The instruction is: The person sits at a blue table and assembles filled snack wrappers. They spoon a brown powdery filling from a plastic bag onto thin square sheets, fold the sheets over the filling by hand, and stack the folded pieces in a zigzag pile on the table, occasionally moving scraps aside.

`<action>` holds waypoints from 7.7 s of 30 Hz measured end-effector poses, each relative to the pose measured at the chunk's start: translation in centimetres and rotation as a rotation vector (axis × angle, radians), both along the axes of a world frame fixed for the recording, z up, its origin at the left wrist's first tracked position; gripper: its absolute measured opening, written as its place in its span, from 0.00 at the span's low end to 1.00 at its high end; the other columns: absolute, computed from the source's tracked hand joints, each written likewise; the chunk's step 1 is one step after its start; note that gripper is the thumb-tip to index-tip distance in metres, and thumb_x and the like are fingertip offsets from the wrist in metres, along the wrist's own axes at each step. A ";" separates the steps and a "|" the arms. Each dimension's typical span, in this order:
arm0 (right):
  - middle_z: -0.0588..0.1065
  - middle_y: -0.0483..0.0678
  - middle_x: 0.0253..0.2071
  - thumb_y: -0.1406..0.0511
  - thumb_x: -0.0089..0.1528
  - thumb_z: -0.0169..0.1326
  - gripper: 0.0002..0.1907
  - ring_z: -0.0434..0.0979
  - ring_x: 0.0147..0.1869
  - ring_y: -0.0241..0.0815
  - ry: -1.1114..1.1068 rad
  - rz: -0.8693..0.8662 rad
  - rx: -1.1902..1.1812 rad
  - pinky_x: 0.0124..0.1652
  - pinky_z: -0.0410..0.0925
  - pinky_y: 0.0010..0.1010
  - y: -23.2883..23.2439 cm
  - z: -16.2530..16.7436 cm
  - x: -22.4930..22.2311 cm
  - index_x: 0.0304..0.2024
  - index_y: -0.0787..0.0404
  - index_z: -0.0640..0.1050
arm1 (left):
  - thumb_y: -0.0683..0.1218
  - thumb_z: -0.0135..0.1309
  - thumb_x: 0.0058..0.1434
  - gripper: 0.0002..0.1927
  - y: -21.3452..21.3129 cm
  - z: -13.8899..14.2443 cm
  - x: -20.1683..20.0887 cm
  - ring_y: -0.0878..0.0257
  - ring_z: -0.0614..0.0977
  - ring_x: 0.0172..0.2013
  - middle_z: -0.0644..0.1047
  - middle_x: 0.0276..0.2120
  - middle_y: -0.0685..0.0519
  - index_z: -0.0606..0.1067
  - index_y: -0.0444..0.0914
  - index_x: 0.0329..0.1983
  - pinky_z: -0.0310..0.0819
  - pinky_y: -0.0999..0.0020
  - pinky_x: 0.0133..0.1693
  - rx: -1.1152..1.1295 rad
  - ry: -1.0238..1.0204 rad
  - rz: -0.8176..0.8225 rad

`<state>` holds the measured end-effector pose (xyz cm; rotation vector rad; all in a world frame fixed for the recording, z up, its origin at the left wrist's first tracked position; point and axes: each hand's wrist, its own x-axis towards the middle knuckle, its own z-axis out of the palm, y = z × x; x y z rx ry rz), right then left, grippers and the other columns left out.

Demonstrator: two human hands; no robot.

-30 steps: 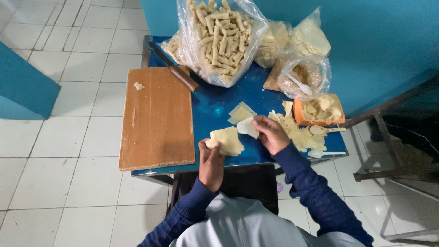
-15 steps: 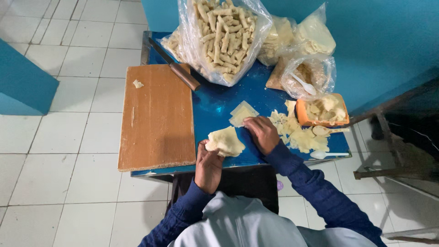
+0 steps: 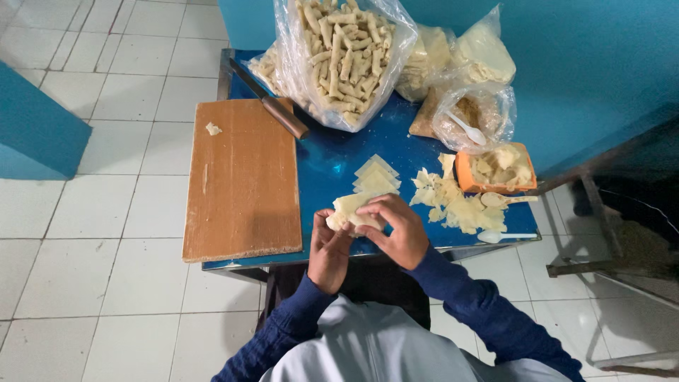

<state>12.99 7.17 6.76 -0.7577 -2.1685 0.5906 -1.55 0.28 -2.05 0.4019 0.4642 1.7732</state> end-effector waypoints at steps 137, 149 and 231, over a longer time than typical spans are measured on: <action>0.79 0.42 0.39 0.67 0.69 0.56 0.05 0.77 0.42 0.31 0.521 0.005 -0.766 0.44 0.69 0.24 7.9 -6.0 4.7 0.45 0.63 0.79 | 0.43 0.53 0.66 0.14 -1.7 0.5 -1.0 0.60 0.82 0.43 0.76 0.44 0.47 0.61 0.38 0.48 0.81 0.62 0.41 -0.268 0.216 -0.068; 0.81 0.47 0.44 0.70 0.62 0.60 0.05 0.80 0.48 0.48 -0.096 -0.130 0.182 0.47 0.72 0.37 2.9 -4.5 1.7 0.40 0.61 0.81 | 0.45 0.51 0.69 0.13 -2.0 0.9 -1.4 0.56 0.82 0.45 0.74 0.46 0.46 0.60 0.39 0.48 0.83 0.52 0.44 -0.269 0.197 -0.073; 0.78 0.48 0.41 0.67 0.59 0.63 0.08 0.78 0.39 0.40 0.036 -0.037 -0.081 0.39 0.72 0.28 -1.9 -1.3 1.3 0.41 0.62 0.80 | 0.36 0.54 0.68 0.17 -1.6 0.0 -0.1 0.67 0.75 0.45 0.70 0.44 0.50 0.60 0.36 0.53 0.75 0.72 0.47 -0.072 0.481 0.121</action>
